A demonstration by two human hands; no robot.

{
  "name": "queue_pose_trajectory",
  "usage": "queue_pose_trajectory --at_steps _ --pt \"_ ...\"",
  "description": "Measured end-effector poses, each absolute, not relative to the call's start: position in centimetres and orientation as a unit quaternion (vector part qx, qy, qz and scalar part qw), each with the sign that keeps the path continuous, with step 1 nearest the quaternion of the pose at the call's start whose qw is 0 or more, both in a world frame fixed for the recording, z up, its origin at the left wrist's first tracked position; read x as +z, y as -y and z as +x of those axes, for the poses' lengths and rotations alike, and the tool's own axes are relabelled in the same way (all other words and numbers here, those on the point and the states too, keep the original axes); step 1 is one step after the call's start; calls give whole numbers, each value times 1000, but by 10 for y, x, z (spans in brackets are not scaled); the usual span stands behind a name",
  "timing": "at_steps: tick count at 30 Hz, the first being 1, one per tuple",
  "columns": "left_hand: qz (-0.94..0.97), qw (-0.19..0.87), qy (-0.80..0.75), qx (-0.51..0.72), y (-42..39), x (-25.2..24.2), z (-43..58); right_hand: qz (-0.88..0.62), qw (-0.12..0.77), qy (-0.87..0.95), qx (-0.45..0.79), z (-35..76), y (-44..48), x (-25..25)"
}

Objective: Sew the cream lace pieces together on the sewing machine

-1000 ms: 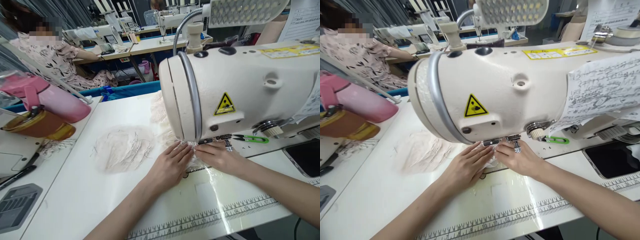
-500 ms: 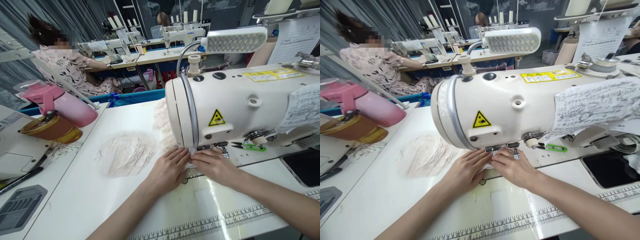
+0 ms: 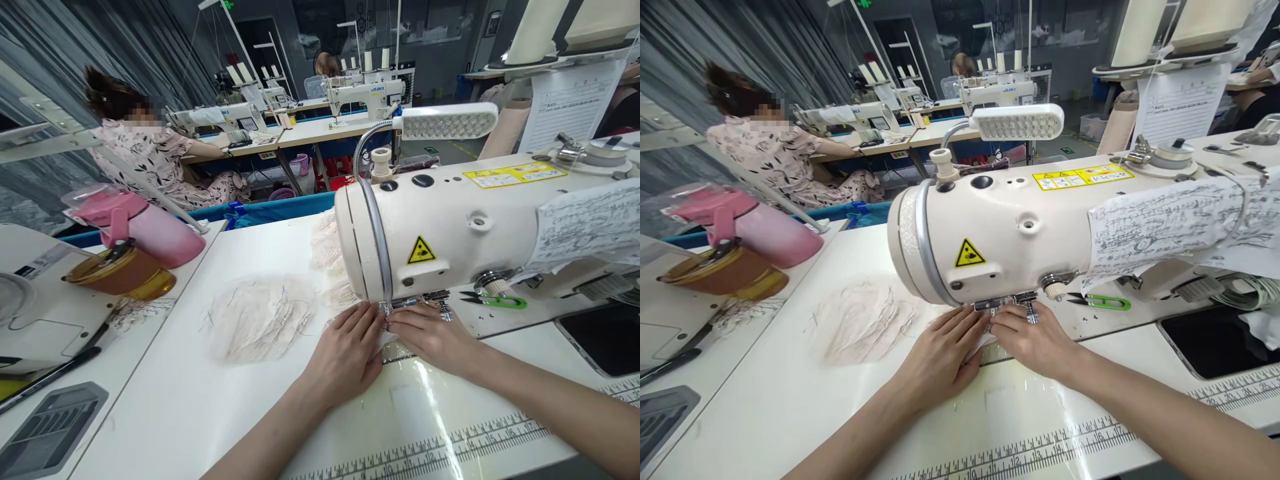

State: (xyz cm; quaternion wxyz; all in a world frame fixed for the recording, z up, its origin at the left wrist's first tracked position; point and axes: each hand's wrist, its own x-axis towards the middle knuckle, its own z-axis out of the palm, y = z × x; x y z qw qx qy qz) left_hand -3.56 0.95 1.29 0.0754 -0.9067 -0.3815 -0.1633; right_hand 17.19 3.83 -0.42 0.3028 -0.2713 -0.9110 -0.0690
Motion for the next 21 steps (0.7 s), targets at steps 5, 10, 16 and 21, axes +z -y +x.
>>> queue_pose_trajectory --at_steps 5,10,16,21 --pt "-909 70 377 -162 -10 12 -36 -281 300 906 -104 174 -39 0" --pt "-909 67 384 -149 -11 13 -35 -298 301 894 -143 175 -40 3" --pt "-907 76 389 -143 -10 11 -33 -310 260 893 -197 180 -41 6" --pt "-900 82 402 -147 -9 11 -32 -317 242 891 -218 182 -41 6"
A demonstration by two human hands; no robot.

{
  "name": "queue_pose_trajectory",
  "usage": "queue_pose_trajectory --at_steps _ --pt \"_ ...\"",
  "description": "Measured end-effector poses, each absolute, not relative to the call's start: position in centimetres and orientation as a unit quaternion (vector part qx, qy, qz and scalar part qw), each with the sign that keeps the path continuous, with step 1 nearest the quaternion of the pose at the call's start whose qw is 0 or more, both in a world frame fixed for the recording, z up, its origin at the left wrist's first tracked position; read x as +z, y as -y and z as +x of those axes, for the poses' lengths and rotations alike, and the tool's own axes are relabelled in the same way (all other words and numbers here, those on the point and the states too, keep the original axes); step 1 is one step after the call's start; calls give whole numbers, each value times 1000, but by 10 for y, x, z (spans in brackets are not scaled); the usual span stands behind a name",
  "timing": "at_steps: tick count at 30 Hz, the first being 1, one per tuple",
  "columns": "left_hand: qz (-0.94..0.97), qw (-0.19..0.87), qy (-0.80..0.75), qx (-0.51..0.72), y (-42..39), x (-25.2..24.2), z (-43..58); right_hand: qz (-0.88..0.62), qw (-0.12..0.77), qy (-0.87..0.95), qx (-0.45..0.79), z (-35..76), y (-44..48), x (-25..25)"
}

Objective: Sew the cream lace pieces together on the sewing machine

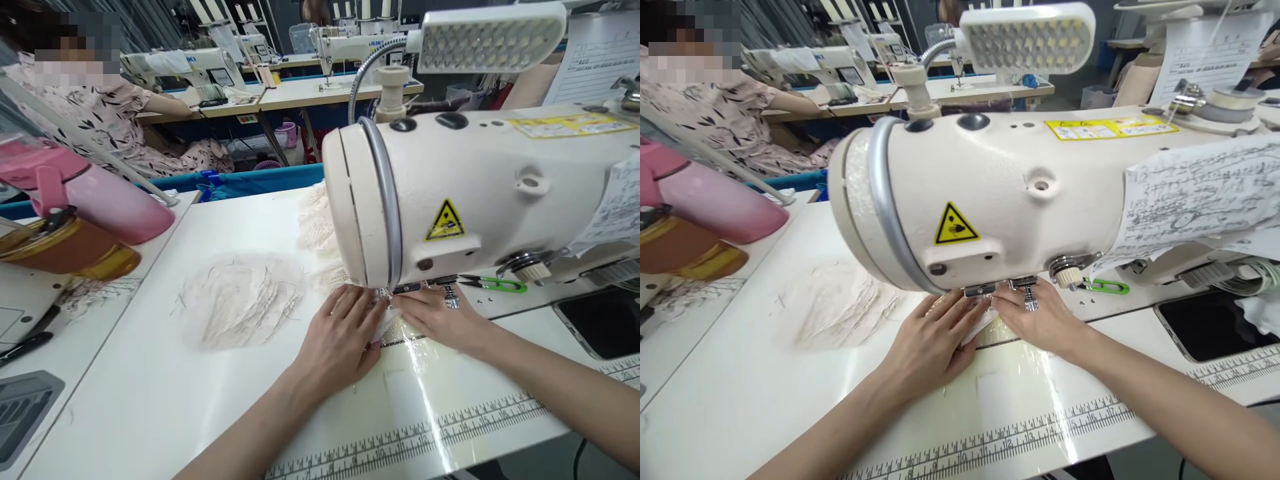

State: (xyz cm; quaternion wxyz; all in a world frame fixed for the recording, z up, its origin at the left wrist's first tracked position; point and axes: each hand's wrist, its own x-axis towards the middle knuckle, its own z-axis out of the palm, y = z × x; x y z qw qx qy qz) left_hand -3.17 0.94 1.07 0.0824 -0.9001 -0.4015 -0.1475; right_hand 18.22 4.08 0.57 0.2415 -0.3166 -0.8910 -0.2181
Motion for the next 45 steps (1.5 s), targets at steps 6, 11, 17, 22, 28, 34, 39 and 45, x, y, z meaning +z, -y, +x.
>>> queue_pose_trajectory --at_steps 6,11,17,22,28,34,39,45 --pt "-895 85 415 -142 -11 9 -31 -340 204 902 -172 179 -41 12" --pt "-893 105 416 -138 -12 7 -32 -344 228 894 -174 178 -41 12" --pt "-910 151 347 -167 -12 6 -32 -302 209 900 -234 182 -42 -4" --pt "-911 118 361 -162 -13 9 -32 -285 216 918 -169 182 -44 -9" --pt "-908 88 376 -163 -17 8 -36 -257 219 934 -115 180 -47 -14" --pt "-894 116 394 -178 -12 11 -33 -255 256 930 -63 175 -49 -12" --pt "-888 107 389 -222 -10 14 -38 -273 263 925 1 171 -46 -4" --pt "-911 161 284 -253 -13 18 -45 -222 307 925 31 175 -37 -1"
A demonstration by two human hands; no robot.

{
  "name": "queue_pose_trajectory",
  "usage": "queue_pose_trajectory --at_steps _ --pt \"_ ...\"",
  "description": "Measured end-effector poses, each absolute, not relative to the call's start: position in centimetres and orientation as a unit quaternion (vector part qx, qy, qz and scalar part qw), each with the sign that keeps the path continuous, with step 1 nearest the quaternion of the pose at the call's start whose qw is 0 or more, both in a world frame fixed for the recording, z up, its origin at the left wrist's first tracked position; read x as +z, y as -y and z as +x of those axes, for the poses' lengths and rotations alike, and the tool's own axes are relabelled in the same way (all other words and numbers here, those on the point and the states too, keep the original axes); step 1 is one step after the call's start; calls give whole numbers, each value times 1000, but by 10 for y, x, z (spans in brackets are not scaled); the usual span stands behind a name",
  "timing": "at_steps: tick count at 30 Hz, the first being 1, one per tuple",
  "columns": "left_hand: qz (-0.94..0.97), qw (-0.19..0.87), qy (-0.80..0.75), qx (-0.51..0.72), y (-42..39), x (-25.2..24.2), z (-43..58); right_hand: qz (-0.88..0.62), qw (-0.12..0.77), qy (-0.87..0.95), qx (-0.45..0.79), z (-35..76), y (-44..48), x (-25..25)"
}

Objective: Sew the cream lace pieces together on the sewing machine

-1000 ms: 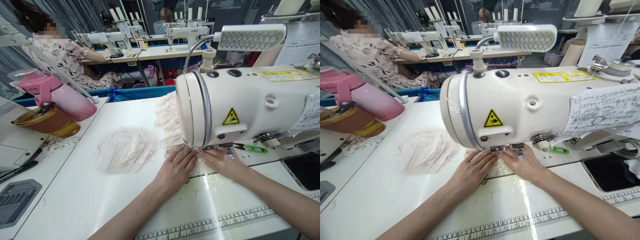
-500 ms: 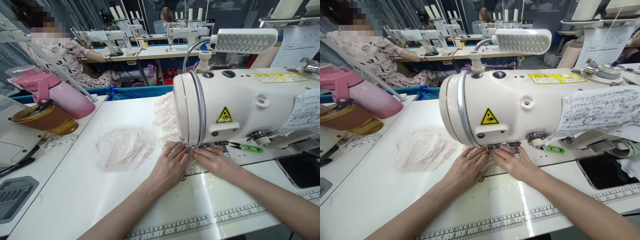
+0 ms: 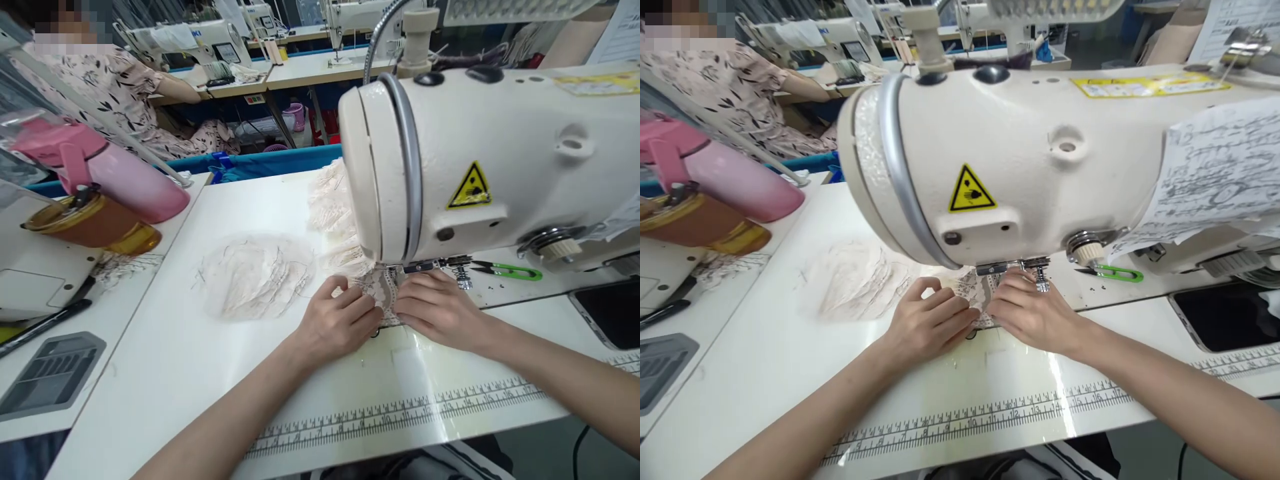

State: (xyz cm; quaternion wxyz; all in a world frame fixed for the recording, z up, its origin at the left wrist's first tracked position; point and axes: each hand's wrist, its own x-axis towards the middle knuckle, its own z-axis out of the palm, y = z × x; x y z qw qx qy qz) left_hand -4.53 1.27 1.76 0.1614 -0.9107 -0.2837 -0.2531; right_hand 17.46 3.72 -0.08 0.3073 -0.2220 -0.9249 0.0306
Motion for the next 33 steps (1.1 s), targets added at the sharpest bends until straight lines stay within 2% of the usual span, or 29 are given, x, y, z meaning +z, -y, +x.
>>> queue_pose_trajectory --at_steps 8,26,29,33 --pt "-908 205 252 -265 -11 18 -43 -156 319 934 29 172 -34 6" --pt "-912 201 233 -269 -8 17 -43 -158 325 931 47 172 -34 0" --pt "-921 174 232 -259 -9 17 -43 -143 320 935 45 173 -35 -2" --pt "-928 76 291 -219 -10 14 -43 -152 316 936 39 173 -36 -6"
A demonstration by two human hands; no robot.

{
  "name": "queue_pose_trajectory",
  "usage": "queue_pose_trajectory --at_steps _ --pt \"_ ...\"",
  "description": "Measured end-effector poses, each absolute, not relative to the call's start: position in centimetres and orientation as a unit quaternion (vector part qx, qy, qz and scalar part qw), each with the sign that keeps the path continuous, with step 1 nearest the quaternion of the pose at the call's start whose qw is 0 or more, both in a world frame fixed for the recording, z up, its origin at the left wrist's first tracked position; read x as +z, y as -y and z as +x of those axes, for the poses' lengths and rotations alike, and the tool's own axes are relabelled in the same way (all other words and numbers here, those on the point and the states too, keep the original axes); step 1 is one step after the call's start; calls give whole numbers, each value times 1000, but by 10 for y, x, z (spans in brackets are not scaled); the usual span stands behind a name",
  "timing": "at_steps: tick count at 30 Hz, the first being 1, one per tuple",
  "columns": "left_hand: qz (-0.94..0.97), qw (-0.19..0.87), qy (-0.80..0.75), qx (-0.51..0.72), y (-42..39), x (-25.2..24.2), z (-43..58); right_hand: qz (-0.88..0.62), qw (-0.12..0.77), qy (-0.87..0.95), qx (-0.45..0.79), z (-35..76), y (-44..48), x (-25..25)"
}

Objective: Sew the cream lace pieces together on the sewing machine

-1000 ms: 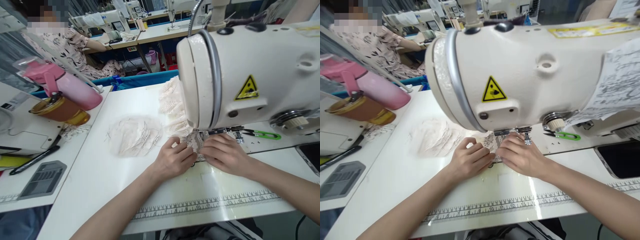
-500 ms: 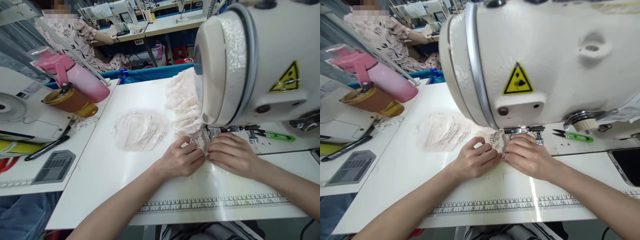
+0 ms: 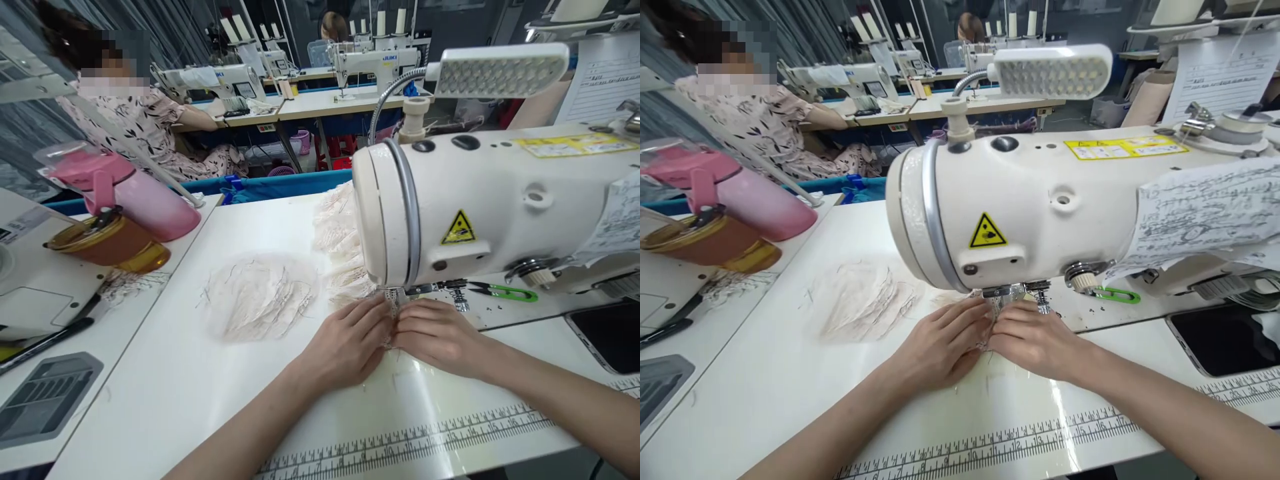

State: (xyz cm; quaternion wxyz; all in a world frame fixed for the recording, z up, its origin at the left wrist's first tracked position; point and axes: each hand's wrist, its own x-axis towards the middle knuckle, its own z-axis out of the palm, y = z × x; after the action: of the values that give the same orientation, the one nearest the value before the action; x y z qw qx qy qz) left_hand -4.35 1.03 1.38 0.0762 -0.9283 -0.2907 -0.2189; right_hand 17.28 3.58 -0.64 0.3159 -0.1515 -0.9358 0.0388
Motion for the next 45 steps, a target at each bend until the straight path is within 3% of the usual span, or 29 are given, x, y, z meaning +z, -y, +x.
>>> queue_pose_trajectory --at_steps 7,20,34,45 --pt "-924 6 363 -119 -13 11 -47 -152 315 936 36 172 -35 -6" --pt "-926 -15 366 -92 -13 14 -47 -136 283 948 43 176 -31 4" --pt "-918 29 378 -116 -14 14 -44 -130 329 935 -3 170 -35 6" --pt "-897 64 424 -107 -7 18 -33 -175 314 933 -19 174 -35 -8"
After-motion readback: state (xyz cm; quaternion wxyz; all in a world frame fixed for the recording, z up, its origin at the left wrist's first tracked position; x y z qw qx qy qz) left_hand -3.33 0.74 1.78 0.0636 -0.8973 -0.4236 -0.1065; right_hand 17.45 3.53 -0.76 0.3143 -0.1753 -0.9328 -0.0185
